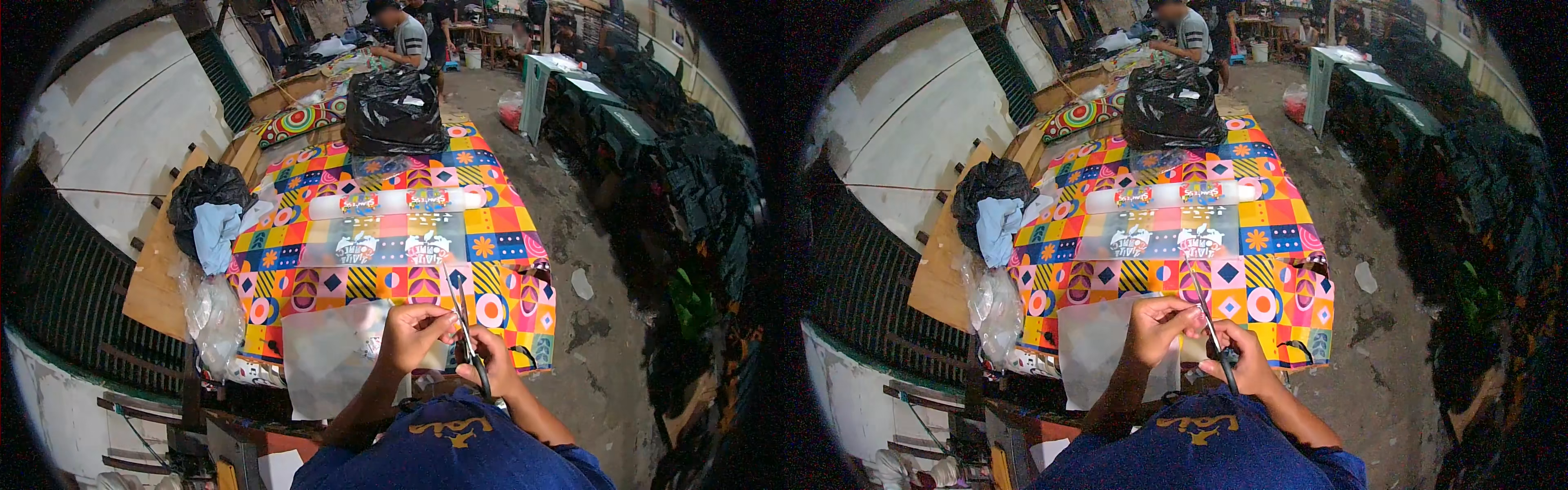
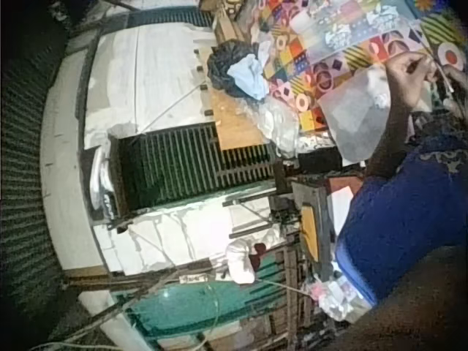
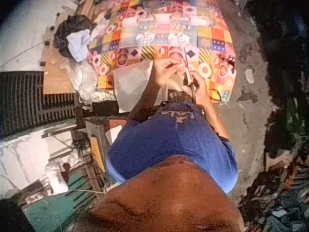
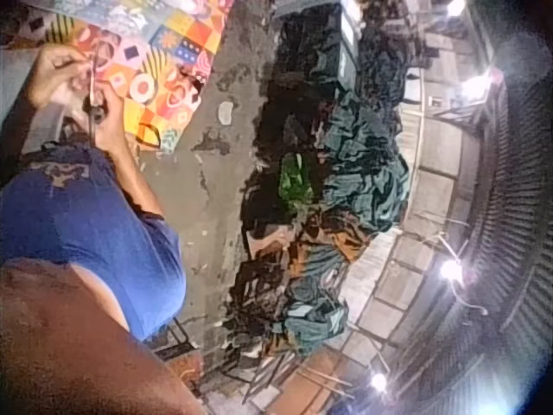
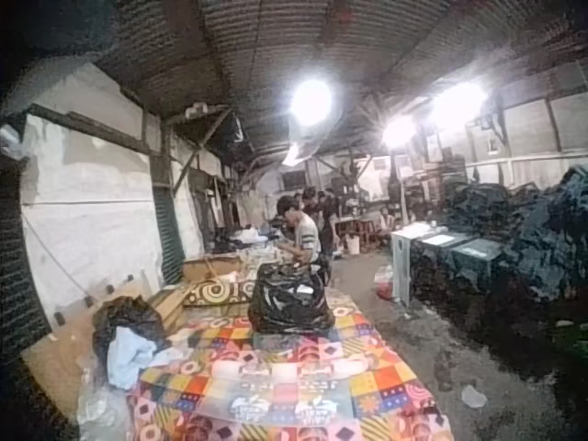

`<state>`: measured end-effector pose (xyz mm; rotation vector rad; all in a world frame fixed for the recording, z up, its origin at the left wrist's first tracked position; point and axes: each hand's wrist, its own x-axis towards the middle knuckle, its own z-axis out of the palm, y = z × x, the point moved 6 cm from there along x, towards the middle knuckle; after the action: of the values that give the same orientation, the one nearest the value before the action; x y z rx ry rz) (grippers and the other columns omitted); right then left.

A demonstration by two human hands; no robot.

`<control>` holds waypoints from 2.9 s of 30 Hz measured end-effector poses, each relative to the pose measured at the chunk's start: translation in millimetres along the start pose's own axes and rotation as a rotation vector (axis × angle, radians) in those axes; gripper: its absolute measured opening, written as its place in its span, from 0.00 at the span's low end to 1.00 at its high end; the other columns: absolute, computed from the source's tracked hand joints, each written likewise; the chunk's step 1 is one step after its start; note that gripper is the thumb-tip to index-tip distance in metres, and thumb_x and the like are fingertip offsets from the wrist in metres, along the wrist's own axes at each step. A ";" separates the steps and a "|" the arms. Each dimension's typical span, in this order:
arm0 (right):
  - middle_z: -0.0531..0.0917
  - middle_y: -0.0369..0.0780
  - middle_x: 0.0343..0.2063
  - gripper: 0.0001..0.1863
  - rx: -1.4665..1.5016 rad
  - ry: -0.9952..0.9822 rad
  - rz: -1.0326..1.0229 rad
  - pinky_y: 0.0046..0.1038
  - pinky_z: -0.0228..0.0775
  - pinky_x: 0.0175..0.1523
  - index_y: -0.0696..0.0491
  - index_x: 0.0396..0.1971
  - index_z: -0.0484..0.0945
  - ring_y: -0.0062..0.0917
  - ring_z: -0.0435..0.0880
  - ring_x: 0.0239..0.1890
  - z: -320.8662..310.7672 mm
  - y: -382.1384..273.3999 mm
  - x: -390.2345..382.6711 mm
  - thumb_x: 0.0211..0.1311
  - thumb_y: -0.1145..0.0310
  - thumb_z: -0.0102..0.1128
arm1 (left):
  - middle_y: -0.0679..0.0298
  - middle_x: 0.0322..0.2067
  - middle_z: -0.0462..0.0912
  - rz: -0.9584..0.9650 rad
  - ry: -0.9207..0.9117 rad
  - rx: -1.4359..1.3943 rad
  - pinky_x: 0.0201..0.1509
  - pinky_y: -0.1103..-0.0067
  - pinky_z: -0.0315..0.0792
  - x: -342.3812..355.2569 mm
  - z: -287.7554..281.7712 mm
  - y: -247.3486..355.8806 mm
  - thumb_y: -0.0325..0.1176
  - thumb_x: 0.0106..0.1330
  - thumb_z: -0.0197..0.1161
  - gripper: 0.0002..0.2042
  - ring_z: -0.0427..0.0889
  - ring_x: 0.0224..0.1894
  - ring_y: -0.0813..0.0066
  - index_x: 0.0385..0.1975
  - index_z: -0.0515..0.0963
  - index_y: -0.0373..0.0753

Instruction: The person uses scissors to cut a piece of white material on a colorful patterned table. The person holds the material with one hand and cuts it with the other, occasionally adjusting the position of the material.

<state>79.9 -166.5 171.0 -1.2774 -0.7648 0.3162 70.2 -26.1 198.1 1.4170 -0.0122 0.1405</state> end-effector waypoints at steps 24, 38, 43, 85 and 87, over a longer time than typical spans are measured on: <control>0.66 0.29 0.22 0.22 -0.059 -0.010 0.101 0.19 0.57 0.34 0.56 0.40 0.71 0.15 0.62 0.27 -7.9 22.1 -5.3 0.47 0.65 0.69 | 0.62 0.27 0.80 -0.080 -0.035 0.141 0.32 0.85 0.75 0.5 -5.1 -0.6 0.24 0.61 0.60 0.07 0.79 0.27 0.81 0.34 0.78 0.26; 0.72 0.30 0.27 0.26 0.104 -0.120 0.250 0.17 0.61 0.35 0.55 0.42 0.71 0.13 0.69 0.30 -8.6 22.3 -4.9 0.47 0.57 0.67 | 0.67 0.22 0.79 -0.082 -0.062 0.118 0.24 0.88 0.68 4.4 -7.7 -4.4 0.26 0.60 0.61 0.06 0.75 0.21 0.86 0.30 0.78 0.28; 0.72 0.30 0.28 0.28 0.094 -0.123 0.254 0.17 0.61 0.36 0.56 0.42 0.71 0.14 0.70 0.30 -8.6 23.8 -4.3 0.46 0.53 0.67 | 0.64 0.23 0.78 -0.117 -0.097 0.158 0.26 0.85 0.71 4.9 -9.5 -7.4 0.23 0.61 0.59 0.06 0.76 0.22 0.83 0.32 0.77 0.26; 0.73 0.31 0.22 0.20 0.182 -0.035 0.157 0.16 0.60 0.33 0.57 0.41 0.69 0.13 0.70 0.26 -3.3 25.0 -14.2 0.51 0.67 0.67 | 0.63 0.23 0.79 -0.074 -0.032 0.058 0.29 0.85 0.72 3.2 -3.4 -16.3 0.22 0.61 0.59 0.05 0.76 0.23 0.82 0.33 0.78 0.27; 0.73 0.31 0.22 0.21 0.199 -0.029 0.141 0.16 0.59 0.32 0.57 0.41 0.69 0.13 0.70 0.25 -3.1 27.1 -14.9 0.50 0.67 0.68 | 0.63 0.23 0.79 -0.075 -0.037 0.078 0.29 0.85 0.72 2.6 -3.1 -18.1 0.22 0.61 0.59 0.05 0.76 0.24 0.82 0.33 0.78 0.27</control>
<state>76.5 -170.1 140.3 -1.1425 -0.6516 0.5130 74.4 -25.4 180.1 1.4960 0.0166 0.0533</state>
